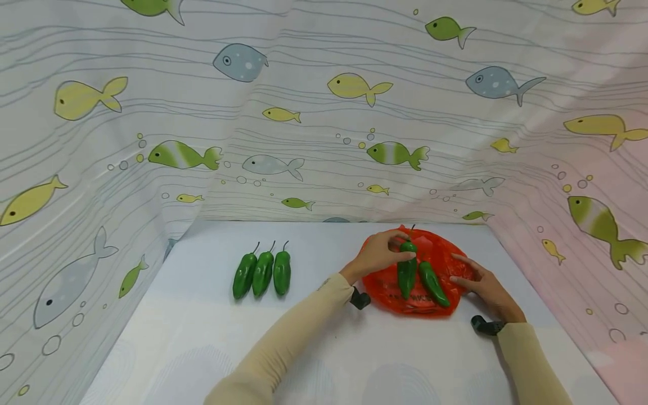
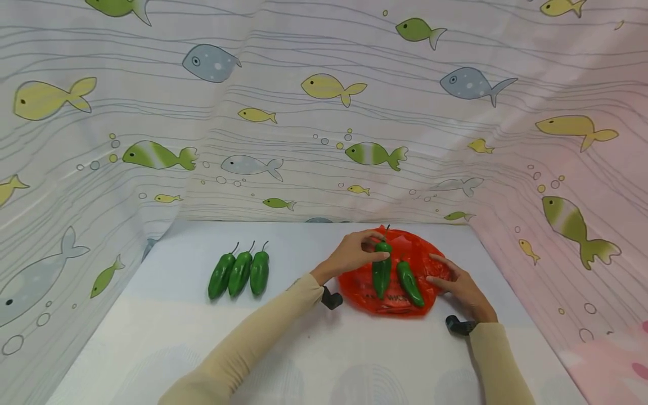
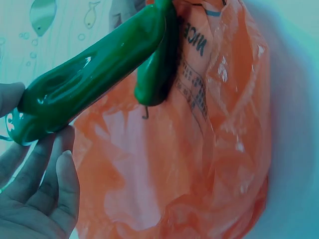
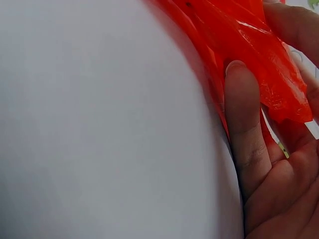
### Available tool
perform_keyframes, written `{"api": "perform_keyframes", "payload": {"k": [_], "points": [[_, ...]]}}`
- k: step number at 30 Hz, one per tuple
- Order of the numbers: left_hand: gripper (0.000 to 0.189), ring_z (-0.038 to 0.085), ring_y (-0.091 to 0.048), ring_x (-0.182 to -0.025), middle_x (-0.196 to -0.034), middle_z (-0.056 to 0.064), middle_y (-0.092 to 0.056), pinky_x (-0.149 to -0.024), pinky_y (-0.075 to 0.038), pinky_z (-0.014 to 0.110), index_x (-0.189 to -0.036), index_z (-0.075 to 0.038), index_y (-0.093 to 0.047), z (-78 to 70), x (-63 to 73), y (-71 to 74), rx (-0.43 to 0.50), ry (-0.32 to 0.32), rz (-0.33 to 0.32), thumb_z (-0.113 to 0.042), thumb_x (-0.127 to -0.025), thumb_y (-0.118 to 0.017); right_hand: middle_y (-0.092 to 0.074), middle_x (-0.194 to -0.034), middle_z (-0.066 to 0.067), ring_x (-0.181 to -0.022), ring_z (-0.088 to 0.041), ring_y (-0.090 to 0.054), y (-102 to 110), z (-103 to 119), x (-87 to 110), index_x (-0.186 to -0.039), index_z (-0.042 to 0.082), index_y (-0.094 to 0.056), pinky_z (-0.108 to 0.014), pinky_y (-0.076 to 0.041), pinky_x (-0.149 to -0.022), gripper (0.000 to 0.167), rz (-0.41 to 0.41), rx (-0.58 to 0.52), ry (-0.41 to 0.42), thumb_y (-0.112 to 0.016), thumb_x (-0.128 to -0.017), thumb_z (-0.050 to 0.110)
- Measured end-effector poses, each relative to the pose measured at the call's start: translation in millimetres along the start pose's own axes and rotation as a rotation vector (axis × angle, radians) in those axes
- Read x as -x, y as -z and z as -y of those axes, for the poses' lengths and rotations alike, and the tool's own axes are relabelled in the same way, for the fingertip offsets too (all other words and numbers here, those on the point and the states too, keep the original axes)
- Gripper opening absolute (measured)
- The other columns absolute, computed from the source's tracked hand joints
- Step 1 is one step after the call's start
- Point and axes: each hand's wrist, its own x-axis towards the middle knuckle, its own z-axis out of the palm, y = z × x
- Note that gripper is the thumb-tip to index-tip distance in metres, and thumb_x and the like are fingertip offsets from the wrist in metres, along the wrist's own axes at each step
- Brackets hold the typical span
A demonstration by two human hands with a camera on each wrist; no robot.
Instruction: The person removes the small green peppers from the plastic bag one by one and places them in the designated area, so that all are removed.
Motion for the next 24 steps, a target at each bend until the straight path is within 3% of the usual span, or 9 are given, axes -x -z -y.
{"api": "perform_keyframes", "payload": {"k": [6, 10, 24], "points": [[0.047, 0.004, -0.062, -0.094, -0.110, -0.012, -0.066, -0.080, -0.054, 0.022, -0.131, -0.019, -0.066, 3.8, 2.0, 4.0, -0.016, -0.024, 0.012, -0.042, -0.092, -0.079, -0.026, -0.162, -0.019, -0.130, -0.035, -0.036, 0.5, -0.7, 1.5, -0.163, 0.027, -0.029, -0.030, -0.049, -0.089, 0.083, 0.012, 0.014, -0.005, -0.073, -0.095, 0.044], [0.047, 0.003, -0.063, -0.095, -0.111, -0.011, -0.067, -0.082, -0.054, 0.022, -0.131, -0.018, -0.065, 6.9, 5.4, 8.9, -0.011, -0.044, 0.019, -0.041, -0.092, -0.078, -0.028, -0.160, -0.018, -0.127, -0.034, -0.038, -0.6, -1.6, 2.2, -0.163, 0.027, -0.029, -0.031, -0.051, -0.086, 0.082, 0.008, 0.011, -0.002, -0.073, -0.095, 0.044], [0.049, 0.006, -0.065, -0.095, -0.108, -0.008, -0.070, -0.083, -0.054, 0.026, -0.131, -0.015, -0.066, 15.3, 16.8, 43.0, -0.022, -0.057, -0.039, -0.041, -0.091, -0.079, -0.026, -0.162, -0.018, -0.124, -0.032, -0.042, -1.2, 0.4, 0.6, -0.163, 0.028, -0.030, -0.031, -0.055, -0.085, 0.080, 0.005, -0.005, 0.018, -0.073, -0.096, 0.042]]}}
